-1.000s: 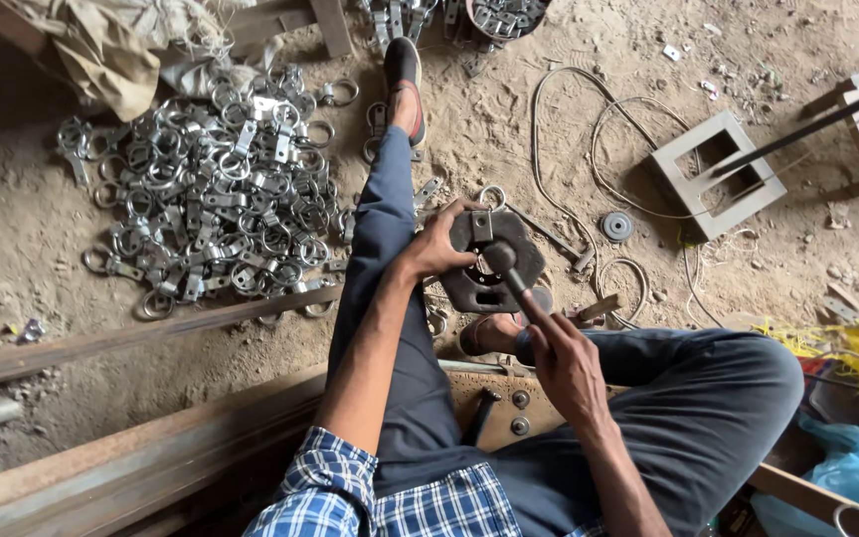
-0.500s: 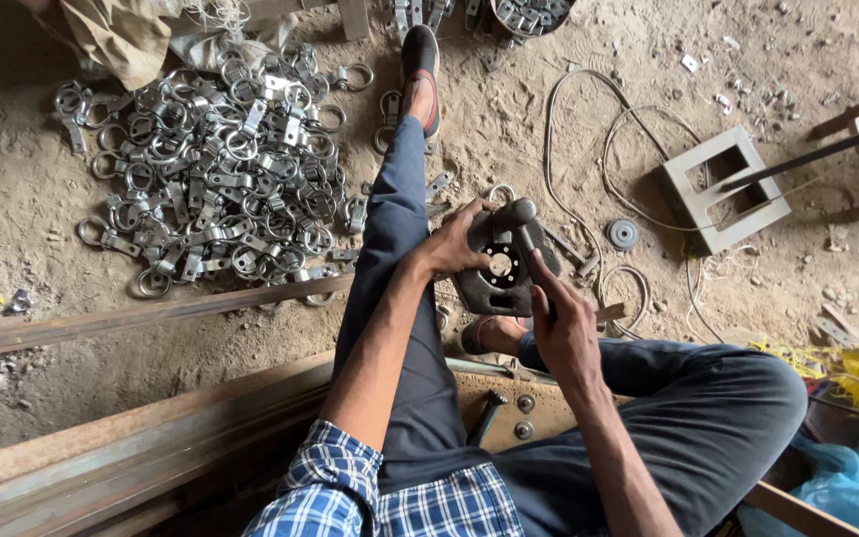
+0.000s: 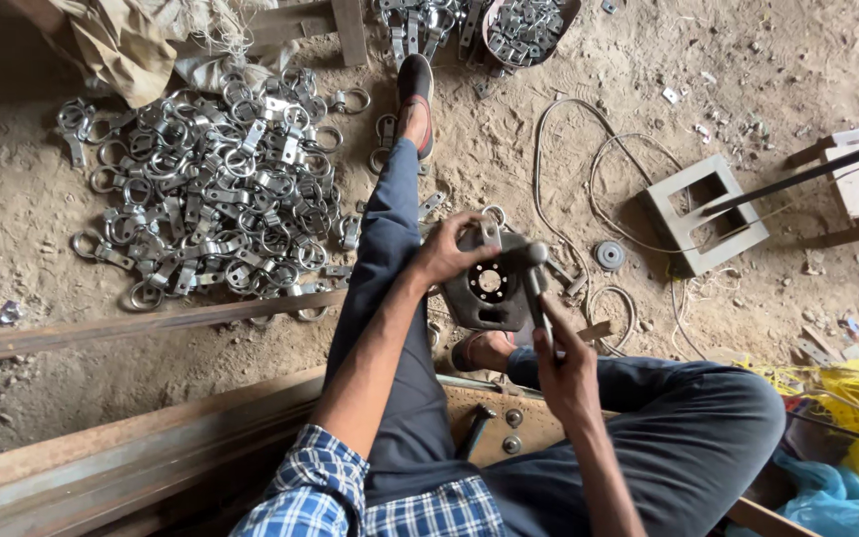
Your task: The person sits on the floor and uses a hammer to strike a metal part placed on a metal anvil. They repeatedly pick up metal parts from a pile, position them on the anvil, and hammer them.
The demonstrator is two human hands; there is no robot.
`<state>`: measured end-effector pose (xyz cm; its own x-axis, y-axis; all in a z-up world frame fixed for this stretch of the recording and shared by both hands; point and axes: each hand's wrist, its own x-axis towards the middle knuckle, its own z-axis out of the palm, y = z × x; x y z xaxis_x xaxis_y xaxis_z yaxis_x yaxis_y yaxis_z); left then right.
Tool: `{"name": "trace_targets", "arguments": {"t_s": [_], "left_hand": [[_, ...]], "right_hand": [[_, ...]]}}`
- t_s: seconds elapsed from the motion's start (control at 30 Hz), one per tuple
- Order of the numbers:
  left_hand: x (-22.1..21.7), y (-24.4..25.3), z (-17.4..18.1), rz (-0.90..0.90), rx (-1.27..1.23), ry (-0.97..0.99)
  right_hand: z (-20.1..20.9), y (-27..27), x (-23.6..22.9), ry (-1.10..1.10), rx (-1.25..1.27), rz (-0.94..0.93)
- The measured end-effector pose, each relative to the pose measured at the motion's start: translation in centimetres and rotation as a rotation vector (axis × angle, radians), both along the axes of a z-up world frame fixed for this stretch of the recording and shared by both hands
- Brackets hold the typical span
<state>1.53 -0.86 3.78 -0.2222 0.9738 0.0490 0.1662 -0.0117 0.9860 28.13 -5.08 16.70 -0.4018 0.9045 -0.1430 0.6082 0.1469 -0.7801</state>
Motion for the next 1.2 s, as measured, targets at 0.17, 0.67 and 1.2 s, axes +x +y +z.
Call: {"name": "trace_targets", "arguments": {"t_s": [0.17, 0.67, 1.2], "left_hand": [[-0.9, 0.3, 1.8, 0.177, 0.092, -0.522], [10.8, -11.4, 11.4, -0.15, 0.094, -0.784], [11.0, -9.3, 6.7, -0.222, 0.15, -0.751]], "right_hand": [[-0.2, -1.2, 1.4, 0.154, -0.311, 0.073], [1.3, 0.0, 2.8, 0.322, 0.142, 0.36], [2.3, -0.1, 2.5, 0.408, -0.172, 0.115]]}}
